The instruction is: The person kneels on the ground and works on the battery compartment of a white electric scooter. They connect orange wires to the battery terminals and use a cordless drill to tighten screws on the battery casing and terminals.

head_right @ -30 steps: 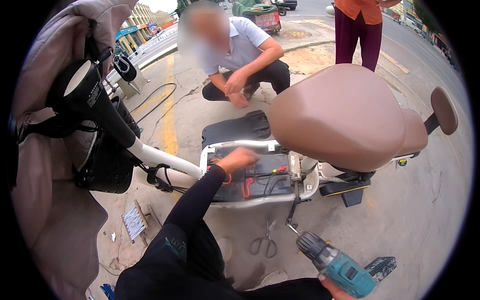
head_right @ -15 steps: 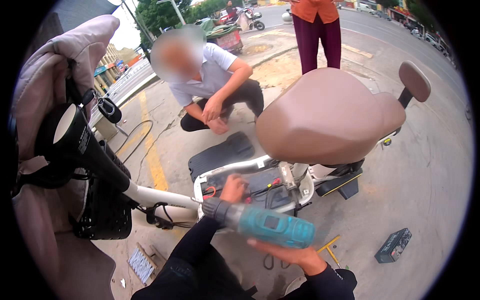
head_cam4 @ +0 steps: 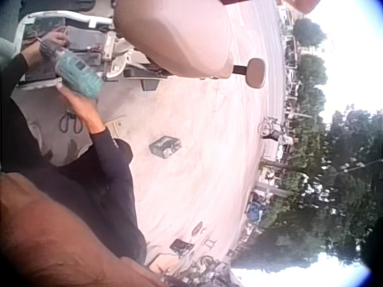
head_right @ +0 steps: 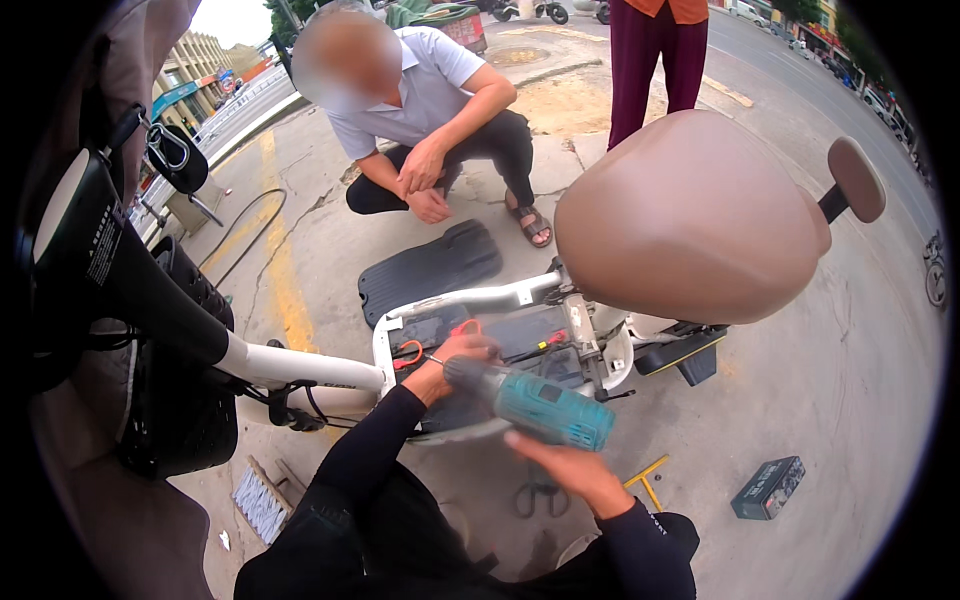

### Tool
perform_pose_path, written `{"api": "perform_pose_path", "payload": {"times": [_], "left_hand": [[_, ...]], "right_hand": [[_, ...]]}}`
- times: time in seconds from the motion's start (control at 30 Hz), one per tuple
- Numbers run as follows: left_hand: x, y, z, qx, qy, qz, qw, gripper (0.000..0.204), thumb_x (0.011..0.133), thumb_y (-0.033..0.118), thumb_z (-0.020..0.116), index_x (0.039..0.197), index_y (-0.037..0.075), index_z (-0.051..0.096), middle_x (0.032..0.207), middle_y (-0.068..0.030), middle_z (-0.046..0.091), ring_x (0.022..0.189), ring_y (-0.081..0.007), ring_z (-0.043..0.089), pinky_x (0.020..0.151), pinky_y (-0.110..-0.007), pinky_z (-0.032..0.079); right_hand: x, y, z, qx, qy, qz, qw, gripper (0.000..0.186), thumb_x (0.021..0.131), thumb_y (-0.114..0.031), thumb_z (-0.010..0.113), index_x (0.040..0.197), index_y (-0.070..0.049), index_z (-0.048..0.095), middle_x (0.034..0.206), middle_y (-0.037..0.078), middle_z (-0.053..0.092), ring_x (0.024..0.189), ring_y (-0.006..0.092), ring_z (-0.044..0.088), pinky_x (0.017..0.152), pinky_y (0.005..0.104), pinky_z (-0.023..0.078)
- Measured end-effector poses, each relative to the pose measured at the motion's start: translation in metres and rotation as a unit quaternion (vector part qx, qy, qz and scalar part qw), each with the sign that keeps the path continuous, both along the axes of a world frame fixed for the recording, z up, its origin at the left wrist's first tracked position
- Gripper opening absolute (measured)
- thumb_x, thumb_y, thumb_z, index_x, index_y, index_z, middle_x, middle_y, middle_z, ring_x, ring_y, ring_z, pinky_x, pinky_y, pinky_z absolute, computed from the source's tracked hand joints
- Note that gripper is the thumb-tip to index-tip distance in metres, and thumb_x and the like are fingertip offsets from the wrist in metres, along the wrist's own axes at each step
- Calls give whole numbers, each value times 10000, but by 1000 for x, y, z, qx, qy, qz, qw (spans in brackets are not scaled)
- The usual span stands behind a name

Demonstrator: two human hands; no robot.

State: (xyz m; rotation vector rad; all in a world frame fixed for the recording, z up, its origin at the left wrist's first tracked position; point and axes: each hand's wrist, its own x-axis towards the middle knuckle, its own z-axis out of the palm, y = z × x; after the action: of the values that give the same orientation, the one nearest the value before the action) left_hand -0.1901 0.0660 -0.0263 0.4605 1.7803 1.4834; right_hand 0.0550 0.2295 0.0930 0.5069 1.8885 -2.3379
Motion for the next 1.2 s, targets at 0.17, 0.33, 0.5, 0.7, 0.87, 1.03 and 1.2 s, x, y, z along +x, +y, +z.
{"api": "perform_pose_path", "payload": {"times": [0.17,0.33,0.5,0.7,0.87,1.03,1.2], "left_hand": [[9,4,10,22,-110,76,991,266,966,126,632,1197,8,690,1132,-81,702,980,-181,705,852,-292,576],[2,-2,14,5,-98,110,989,317,897,68,650,1200,-24,639,1062,-78,660,918,-162,694,783,-258,578],[-4,-15,28,-70,18,81,994,557,843,44,717,1335,-66,480,968,-73,690,850,-144,682,767,-251,556],[-6,-6,8,-96,-17,49,994,305,847,31,745,1112,-51,617,934,-60,693,846,-132,682,755,-255,551],[0,-1,-6,-41,-53,101,993,207,871,49,757,1027,5,628,991,-79,692,914,-162,706,848,-271,576],[5,11,-4,20,-140,148,979,191,872,57,760,1008,-7,642,1000,-89,702,938,-184,717,863,-276,583],[4,15,-16,72,-179,165,967,162,911,20,705,1062,-4,651,1084,-111,685,996,-210,707,940,-303,585]], "right_hand": [[-4,4,-27,78,76,-44,993,440,884,-175,821,1275,-59,655,1188,49,690,1082,159,632,937,342,518],[-7,21,-27,310,110,-79,941,374,907,-172,811,1251,-63,714,1122,37,741,996,143,667,912,290,516],[-16,19,-35,204,39,-130,969,334,897,-193,823,1178,-43,722,1006,27,719,878,109,642,800,275,519],[-27,21,-49,249,71,-88,962,341,888,-115,793,1214,-46,718,1121,70,751,989,149,698,877,308,549],[-30,18,-50,209,37,-73,975,380,889,-92,773,1257,-42,691,1153,65,739,1008,143,687,896,303,541],[-31,14,-48,170,12,-85,982,375,893,-67,751,1260,-26,685,1174,61,728,1028,132,675,905,298,534],[-28,10,-41,196,26,-69,978,358,892,-52,741,1245,-17,693,1191,67,721,1038,124,665,902,295,534]]}}
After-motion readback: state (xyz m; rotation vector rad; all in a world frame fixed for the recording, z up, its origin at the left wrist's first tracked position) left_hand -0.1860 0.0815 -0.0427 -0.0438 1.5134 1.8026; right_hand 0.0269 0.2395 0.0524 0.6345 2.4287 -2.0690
